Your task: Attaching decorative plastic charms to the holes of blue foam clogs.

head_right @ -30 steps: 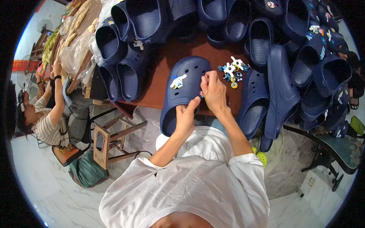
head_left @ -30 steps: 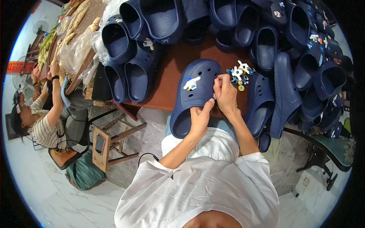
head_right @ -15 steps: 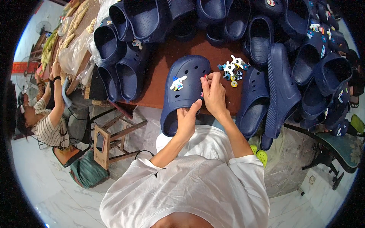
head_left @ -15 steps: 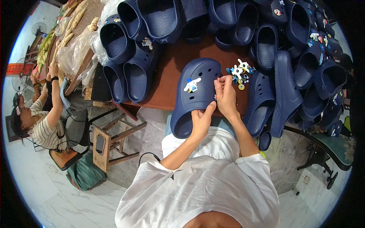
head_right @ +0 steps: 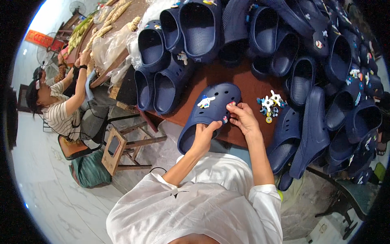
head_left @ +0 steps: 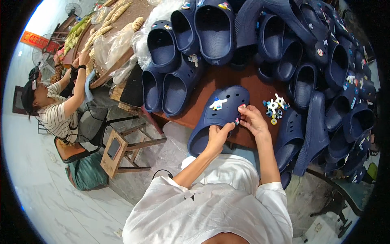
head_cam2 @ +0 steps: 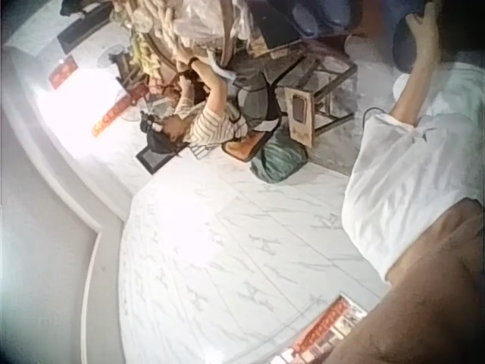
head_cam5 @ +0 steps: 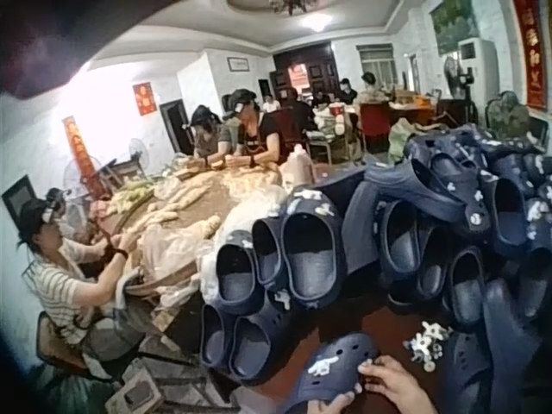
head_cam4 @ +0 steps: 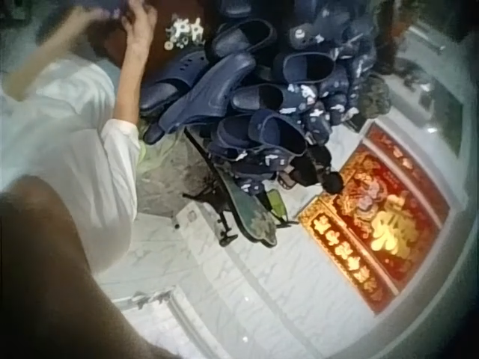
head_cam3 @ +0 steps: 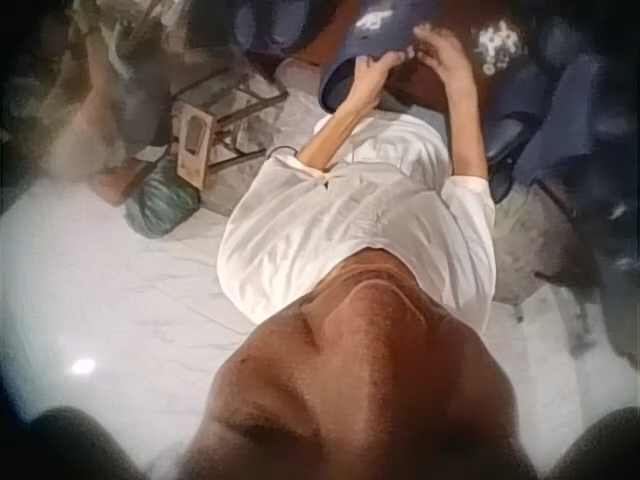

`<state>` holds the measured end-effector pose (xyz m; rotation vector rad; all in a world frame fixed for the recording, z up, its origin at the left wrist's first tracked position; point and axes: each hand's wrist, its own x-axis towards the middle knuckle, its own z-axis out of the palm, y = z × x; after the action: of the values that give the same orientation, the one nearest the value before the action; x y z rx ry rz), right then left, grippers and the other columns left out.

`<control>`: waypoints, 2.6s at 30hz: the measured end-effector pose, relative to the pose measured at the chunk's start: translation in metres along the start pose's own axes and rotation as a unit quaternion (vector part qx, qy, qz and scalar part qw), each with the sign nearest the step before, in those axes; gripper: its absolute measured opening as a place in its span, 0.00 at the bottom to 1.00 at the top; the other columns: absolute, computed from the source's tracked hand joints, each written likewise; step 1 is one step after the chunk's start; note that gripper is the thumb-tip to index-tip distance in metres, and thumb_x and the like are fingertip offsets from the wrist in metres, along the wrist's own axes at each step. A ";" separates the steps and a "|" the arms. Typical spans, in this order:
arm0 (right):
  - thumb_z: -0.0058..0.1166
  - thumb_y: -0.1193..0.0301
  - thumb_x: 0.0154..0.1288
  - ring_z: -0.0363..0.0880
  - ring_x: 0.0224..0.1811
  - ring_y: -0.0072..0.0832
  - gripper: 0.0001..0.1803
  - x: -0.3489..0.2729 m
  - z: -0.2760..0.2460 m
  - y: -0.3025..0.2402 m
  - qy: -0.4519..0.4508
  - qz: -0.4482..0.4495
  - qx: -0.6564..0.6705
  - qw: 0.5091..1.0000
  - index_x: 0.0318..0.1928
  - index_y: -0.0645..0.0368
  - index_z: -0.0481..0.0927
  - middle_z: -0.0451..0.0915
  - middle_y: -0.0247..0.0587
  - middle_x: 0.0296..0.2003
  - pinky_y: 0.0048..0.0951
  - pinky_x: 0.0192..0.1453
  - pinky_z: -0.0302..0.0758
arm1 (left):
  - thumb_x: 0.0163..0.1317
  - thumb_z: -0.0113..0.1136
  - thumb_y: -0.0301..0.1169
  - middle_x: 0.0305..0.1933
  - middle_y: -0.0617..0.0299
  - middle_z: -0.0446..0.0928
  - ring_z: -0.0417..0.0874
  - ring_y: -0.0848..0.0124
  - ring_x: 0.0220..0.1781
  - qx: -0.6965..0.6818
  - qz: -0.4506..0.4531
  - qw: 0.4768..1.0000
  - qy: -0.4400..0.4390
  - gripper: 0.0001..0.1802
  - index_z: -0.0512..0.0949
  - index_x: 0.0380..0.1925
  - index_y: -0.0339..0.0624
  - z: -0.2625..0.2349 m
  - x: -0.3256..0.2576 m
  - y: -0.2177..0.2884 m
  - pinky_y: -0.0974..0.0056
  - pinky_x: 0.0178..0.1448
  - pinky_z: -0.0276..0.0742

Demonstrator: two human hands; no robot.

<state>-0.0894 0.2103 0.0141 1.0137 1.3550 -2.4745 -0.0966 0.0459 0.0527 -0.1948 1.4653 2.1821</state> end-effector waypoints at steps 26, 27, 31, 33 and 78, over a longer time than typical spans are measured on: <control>0.69 0.60 0.56 0.77 0.37 0.18 0.23 0.030 0.033 -0.011 -0.099 0.000 -0.038 0.994 0.48 0.50 0.73 0.77 0.28 0.36 0.26 0.42 0.77 | 0.48 0.60 0.23 0.37 0.65 0.77 0.76 0.75 0.40 0.004 -0.034 0.999 0.017 0.13 0.78 0.37 0.38 -0.032 0.036 0.040 0.69 0.46 0.71; 0.71 0.57 0.53 0.76 0.37 0.19 0.29 0.030 0.036 -0.011 -0.080 -0.014 -0.050 0.995 0.50 0.53 0.71 0.77 0.31 0.38 0.28 0.42 0.77 | 0.49 0.59 0.24 0.37 0.65 0.77 0.76 0.75 0.40 0.006 -0.028 0.999 0.026 0.13 0.78 0.38 0.38 -0.032 0.035 0.040 0.69 0.46 0.70; 0.69 0.56 0.53 0.75 0.35 0.19 0.27 0.028 0.050 -0.006 -0.050 -0.053 -0.069 0.995 0.47 0.55 0.71 0.76 0.31 0.36 0.25 0.38 0.78 | 0.50 0.59 0.25 0.36 0.66 0.77 0.76 0.75 0.38 -0.013 -0.008 0.999 0.046 0.12 0.78 0.37 0.37 -0.031 0.037 0.042 0.70 0.44 0.70; 0.67 0.56 0.57 0.75 0.33 0.18 0.28 0.034 0.051 0.002 -0.037 -0.090 -0.082 0.992 0.50 0.59 0.71 0.76 0.32 0.35 0.22 0.35 0.78 | 0.50 0.59 0.26 0.35 0.66 0.77 0.76 0.75 0.36 -0.003 -0.006 0.999 0.050 0.11 0.78 0.36 0.36 -0.030 0.042 0.041 0.70 0.43 0.70; 0.48 0.72 0.69 0.73 0.52 0.26 0.24 -0.083 -0.019 0.078 0.039 -0.275 -0.094 0.956 0.62 0.64 0.59 0.71 0.44 0.53 0.29 0.54 0.77 | 0.60 0.67 0.32 0.55 0.53 0.77 0.77 0.69 0.56 0.111 0.116 0.987 0.005 0.26 0.72 0.55 0.27 -0.041 0.057 0.036 0.67 0.62 0.68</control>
<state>0.0160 0.1649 0.0042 0.7753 2.0941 -2.6042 -0.1697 0.0166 0.0436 0.0446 1.8012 2.1718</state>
